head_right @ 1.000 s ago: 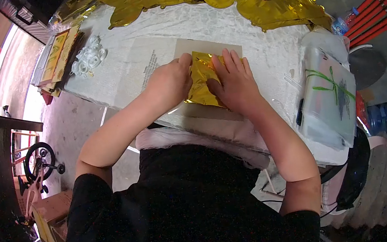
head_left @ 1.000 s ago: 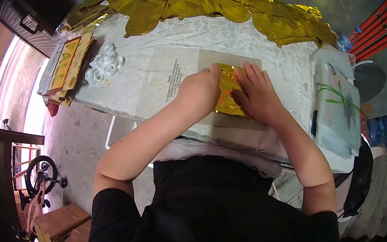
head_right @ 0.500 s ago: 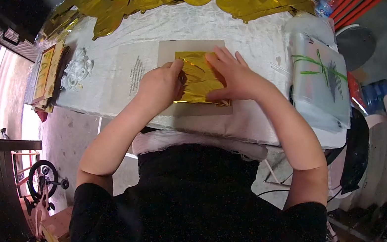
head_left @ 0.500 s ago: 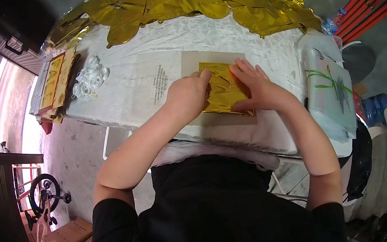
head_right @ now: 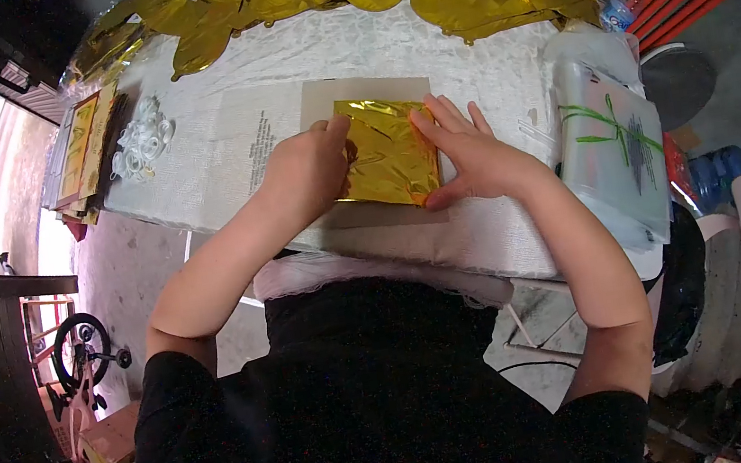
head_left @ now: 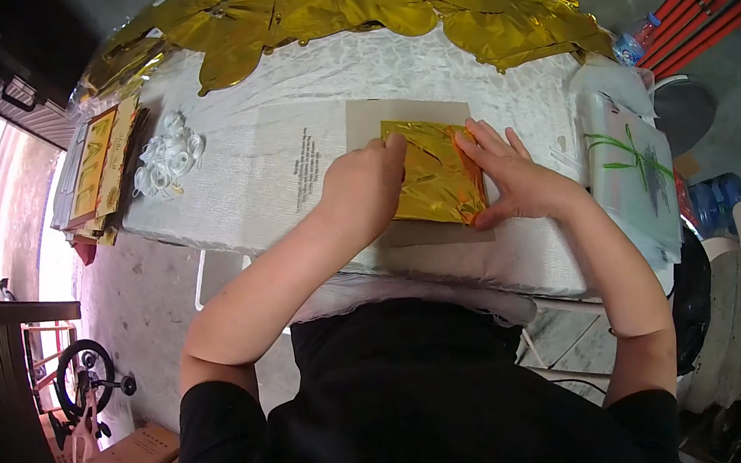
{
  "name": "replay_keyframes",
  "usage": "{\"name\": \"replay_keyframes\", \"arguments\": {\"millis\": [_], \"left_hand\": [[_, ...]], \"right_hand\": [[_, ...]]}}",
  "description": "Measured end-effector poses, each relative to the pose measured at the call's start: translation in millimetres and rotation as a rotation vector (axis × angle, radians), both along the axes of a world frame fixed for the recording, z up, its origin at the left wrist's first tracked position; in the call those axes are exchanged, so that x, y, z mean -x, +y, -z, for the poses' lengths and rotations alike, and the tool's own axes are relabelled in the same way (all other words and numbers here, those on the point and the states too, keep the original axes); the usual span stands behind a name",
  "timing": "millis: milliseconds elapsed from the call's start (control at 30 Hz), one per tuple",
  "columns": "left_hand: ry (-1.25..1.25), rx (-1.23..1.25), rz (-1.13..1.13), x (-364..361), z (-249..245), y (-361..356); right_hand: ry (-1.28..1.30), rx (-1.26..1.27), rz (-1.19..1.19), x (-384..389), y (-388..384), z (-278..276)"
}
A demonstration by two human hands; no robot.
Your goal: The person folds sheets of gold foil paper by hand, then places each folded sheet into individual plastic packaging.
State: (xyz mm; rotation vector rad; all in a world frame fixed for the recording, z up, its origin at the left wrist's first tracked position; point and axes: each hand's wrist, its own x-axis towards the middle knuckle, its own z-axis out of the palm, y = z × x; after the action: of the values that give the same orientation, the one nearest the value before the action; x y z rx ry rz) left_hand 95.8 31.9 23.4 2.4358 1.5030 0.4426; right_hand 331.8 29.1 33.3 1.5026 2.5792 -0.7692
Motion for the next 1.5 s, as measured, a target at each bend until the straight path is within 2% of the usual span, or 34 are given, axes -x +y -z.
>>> {"name": "replay_keyframes", "arguments": {"millis": [100, 333, 433, 500, 533, 633, 700, 733, 800, 1000, 1300, 1500], "left_hand": [[0.038, -0.101, 0.036, -3.2, 4.0, -0.6], [0.037, -0.059, 0.084, -2.7, 1.8, -2.1], [0.035, 0.013, 0.098, 3.6, 0.6, -0.8], [-0.099, 0.208, 0.145, 14.7, -4.0, 2.7], [-0.098, 0.211, 0.140, 22.1, -11.1, 3.8], [-0.055, 0.195, 0.175, 42.4, -20.2, 3.1], [0.047, -0.121, 0.257, 48.6, -3.2, -0.9], [0.046, -0.119, 0.254, 47.4, 2.1, -3.0], [0.089, 0.036, 0.272, 40.4, 9.3, -7.4], [0.059, 0.066, 0.209, 22.9, 12.1, -13.4], [0.072, -0.092, 0.200, 20.1, 12.3, -18.3], [0.106, -0.027, 0.190, 18.8, 11.2, -17.4]], "right_hand": [[0.027, -0.009, -0.008, 2.7, 0.1, 0.6], [0.055, -0.040, -0.015, 11.0, -0.3, -0.3], [0.037, -0.048, -0.029, 11.3, 1.3, 0.8], [0.038, -0.044, -0.034, 12.1, 2.3, -0.6], [0.039, -0.036, -0.026, 12.3, 1.6, -0.9], [0.004, -0.043, -0.038, 12.6, 4.2, -0.1], [0.008, -0.034, -0.037, 13.0, 3.6, -1.3], [0.009, -0.032, -0.038, 13.5, 4.0, -1.9], [0.000, -0.034, -0.043, 14.0, 3.8, -1.6], [0.010, -0.056, -0.042, 14.6, 3.1, 2.6], [-0.059, -0.022, -0.072, 8.8, 10.0, -7.0], [-0.007, -0.011, -0.088, 3.4, 12.3, -3.3]]}}
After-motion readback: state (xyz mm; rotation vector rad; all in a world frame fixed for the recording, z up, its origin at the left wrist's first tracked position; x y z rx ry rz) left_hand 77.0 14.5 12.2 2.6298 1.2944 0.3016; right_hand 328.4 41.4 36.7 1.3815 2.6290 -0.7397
